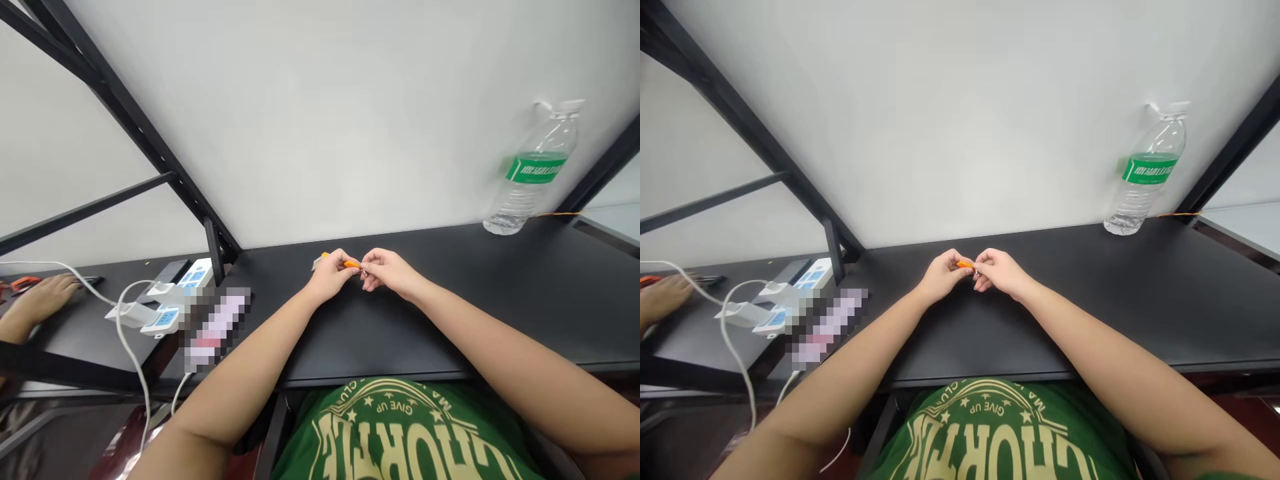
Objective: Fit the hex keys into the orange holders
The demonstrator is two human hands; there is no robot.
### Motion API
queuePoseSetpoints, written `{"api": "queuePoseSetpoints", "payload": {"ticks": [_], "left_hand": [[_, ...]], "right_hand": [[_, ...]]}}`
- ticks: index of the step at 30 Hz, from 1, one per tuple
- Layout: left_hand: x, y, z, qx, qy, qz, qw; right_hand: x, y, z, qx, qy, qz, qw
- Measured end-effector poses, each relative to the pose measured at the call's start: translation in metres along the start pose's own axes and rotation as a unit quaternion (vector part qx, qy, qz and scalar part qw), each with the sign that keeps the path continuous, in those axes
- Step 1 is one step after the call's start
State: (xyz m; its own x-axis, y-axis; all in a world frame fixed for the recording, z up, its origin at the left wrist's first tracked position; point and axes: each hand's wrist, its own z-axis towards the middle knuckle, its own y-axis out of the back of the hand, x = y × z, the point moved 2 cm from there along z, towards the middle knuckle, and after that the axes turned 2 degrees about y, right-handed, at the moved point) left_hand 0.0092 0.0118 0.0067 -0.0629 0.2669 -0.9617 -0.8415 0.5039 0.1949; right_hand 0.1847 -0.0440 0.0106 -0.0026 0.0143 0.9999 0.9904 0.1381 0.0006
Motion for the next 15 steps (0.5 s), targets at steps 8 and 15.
{"api": "queuePoseSetpoints", "payload": {"ticks": [8,15], "left_hand": [[0.000,0.000,-0.001,0.016,-0.038,0.135,0.990],[0.004,0.014,0.008,-0.040,-0.034,0.061,0.997]], "right_hand": [[-0.006,0.003,0.004,0.038,0.014,-0.087,0.995],[-0.008,0.021,0.012,-0.050,0.172,-0.483,0.857]]}}
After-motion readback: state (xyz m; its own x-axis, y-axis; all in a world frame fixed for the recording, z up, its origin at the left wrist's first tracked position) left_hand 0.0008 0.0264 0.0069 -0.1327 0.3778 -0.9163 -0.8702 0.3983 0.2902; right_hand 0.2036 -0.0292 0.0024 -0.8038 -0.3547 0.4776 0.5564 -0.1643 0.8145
